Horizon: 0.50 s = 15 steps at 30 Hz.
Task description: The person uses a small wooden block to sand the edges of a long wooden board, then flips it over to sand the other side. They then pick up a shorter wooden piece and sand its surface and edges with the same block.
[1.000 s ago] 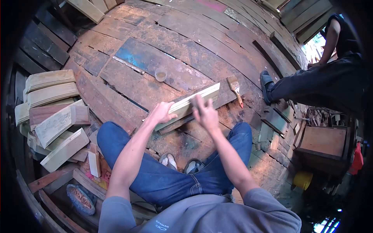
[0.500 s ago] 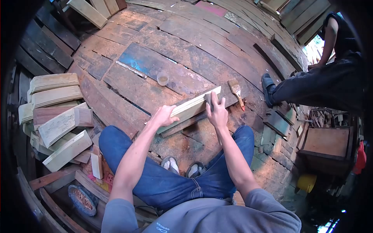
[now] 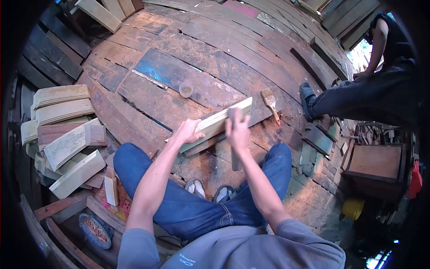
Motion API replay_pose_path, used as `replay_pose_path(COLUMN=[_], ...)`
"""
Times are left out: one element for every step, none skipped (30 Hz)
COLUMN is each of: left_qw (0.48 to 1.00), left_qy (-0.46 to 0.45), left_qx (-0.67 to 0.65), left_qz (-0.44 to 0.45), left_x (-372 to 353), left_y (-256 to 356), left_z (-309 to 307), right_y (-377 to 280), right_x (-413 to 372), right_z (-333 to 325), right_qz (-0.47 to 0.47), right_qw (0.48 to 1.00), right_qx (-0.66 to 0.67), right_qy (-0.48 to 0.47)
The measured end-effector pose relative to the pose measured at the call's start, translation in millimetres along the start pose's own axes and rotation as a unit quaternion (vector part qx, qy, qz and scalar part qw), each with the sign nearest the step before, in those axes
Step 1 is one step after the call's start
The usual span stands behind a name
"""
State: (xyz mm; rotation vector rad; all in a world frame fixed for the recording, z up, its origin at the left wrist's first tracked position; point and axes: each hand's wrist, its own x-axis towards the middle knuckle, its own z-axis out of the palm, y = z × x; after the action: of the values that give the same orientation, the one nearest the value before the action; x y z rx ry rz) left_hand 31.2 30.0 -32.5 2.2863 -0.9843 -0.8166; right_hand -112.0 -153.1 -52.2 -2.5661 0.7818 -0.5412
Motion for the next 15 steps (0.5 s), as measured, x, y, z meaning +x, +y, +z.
replay_pose_path(left_qw=[1.000, 1.000, 1.000, 1.000, 1.000, 1.000, 1.000, 1.000, 1.000, 1.000, 0.999, 1.000, 1.000, 1.000, 1.000], left_qy=[0.001, -0.001, -0.003, -0.004, -0.005, -0.007, -0.012, -0.016, -0.021, -0.027, -0.034, -0.023, -0.012, -0.001, -0.004], left_qx=[0.004, 0.006, 0.008, 0.008, 0.010, 0.012, 0.012, 0.007, 0.002, -0.003, 0.009, 0.007, 0.005, 0.005, 0.000], left_qz=[-0.006, -0.006, -0.006, -0.007, -0.003, 0.000, 0.002, 0.002, 0.001, -0.001, -0.007, -0.007, -0.007, -0.005, -0.005], left_x=[4.7, 4.8, 3.8, 2.8, 4.5, 5.5, 5.2, 5.7, 6.4, 7.0, 8.0, 6.9, 6.1, 6.0, 6.2], left_y=[-6.7, -6.3, -6.0, -5.7, -6.1, -8.5, -10.3, -9.9, -10.3, -10.8, -9.2, -9.7, -9.4, -8.3, -7.7], left_z=[3.8, 3.0, 1.7, 1.5, -0.6, -1.0, 1.0, 0.9, -0.5, -2.0, -1.8, -0.6, 0.2, 0.0, 0.0], right_y=[-16.3, -28.8, -28.9, -25.5, -17.4, -6.4, 9.8, 17.7, 19.2, 19.0, 12.3, 1.1, -8.3, -15.7, -16.0], right_x=[-17.3, -29.5, -28.0, -25.6, -14.3, -0.2, 11.8, 21.7, 23.5, 21.9, 10.8, -3.9, -18.0, -28.4, -25.6], right_z=[3.5, 8.2, 3.9, -4.0, -13.7, -23.8, -24.4, -31.6, -28.0, -23.5, -14.6, -4.2, 1.4, 5.3, 0.3], right_qz=[-0.039, -0.058, -0.105, -0.154, -0.156, -0.157, -0.096, -0.079, -0.063, -0.047, -0.023, 0.001, -0.008, -0.076, -0.111], right_qw=[0.998, 0.994, 0.989, 0.983, 0.980, 0.976, 0.987, 0.988, 0.992, 0.995, 0.998, 1.000, 0.997, 0.995, 0.990], right_qx=[-0.030, -0.018, -0.027, -0.037, -0.060, -0.084, -0.053, -0.090, -0.083, -0.076, -0.052, -0.029, -0.023, 0.005, -0.025], right_qy=[-0.047, -0.096, -0.096, -0.096, -0.108, -0.121, -0.116, -0.094, -0.069, -0.045, -0.024, -0.002, -0.071, -0.065, -0.081])
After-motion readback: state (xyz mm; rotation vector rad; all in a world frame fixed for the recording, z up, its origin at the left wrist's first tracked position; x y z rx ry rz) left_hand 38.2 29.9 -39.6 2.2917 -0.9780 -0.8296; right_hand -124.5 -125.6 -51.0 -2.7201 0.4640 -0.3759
